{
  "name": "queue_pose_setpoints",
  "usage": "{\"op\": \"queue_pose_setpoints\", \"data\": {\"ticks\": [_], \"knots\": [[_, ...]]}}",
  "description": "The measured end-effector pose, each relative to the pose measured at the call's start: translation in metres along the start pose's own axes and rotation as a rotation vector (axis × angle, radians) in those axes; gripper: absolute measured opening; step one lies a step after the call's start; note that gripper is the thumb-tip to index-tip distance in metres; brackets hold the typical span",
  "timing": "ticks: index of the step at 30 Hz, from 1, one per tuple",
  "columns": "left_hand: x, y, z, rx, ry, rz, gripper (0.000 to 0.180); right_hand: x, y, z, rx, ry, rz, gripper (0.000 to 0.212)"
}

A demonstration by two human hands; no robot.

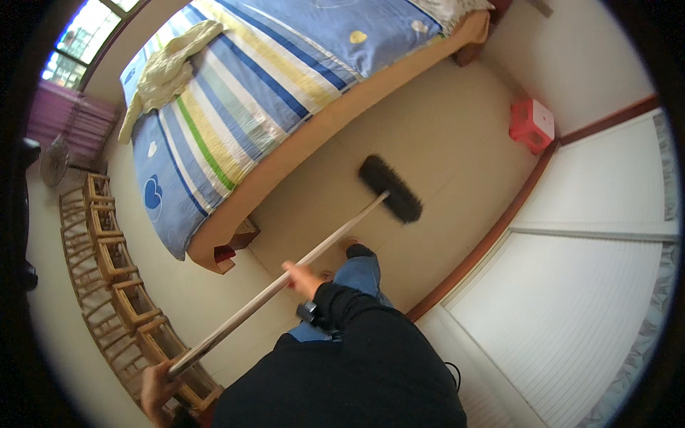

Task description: The person sweeps the bedroom floor with a long-handled broom, moving around the bed, a small stool, and stacked chairs. The person systematically covers the floor area near the window and along the walls.

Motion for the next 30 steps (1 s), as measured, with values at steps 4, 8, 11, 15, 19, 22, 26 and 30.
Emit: {"op": "queue_pose_setpoints", "data": {"ticks": [4, 8, 11, 15, 19, 22, 26, 30], "knots": [[-0.096, -0.061, -0.042, -0.223, 0.076, -0.267, 0.021, -0.045, 0.072, 0.092, 0.034, -0.342, 0.418, 0.022], [-0.134, -0.093, -0.036, -0.906, 0.200, -0.226, 0.023, -0.065, 0.087, 0.130, 0.017, -0.405, 0.606, 0.018], [-0.117, -0.111, -0.010, -0.944, 0.235, -0.217, 0.009, -0.051, 0.060, 0.127, 0.005, -0.350, 0.528, 0.016], [-0.036, -0.070, 0.035, -0.720, 0.469, 0.069, 0.033, 0.005, -0.030, 0.076, -0.197, -0.182, 0.214, 0.014], [0.044, 0.054, 0.079, -0.742, 0.197, -0.030, 0.034, 0.090, -0.172, -0.017, -0.239, -0.059, -0.078, 0.014], [0.095, 0.182, 0.076, -0.885, 0.203, 0.082, 0.035, 0.158, -0.278, -0.087, -0.050, 0.073, -0.058, 0.019], [0.108, 0.280, 0.055, -0.854, 0.198, 0.011, 0.032, 0.206, -0.352, -0.123, -0.337, 0.126, -0.012, 0.011], [0.061, 0.265, 0.047, -0.939, 0.244, -0.321, 0.030, 0.188, -0.310, -0.093, -0.479, 0.144, 0.041, 0.013]]}}
Point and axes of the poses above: each hand's wrist, its own x-axis towards the middle knuckle, its own z-axis out of the palm, y = z × x, the point moved 4 cm from there along x, towards the middle knuckle, and after that the axes turned 10 degrees about -z, right-handed, at the moved point
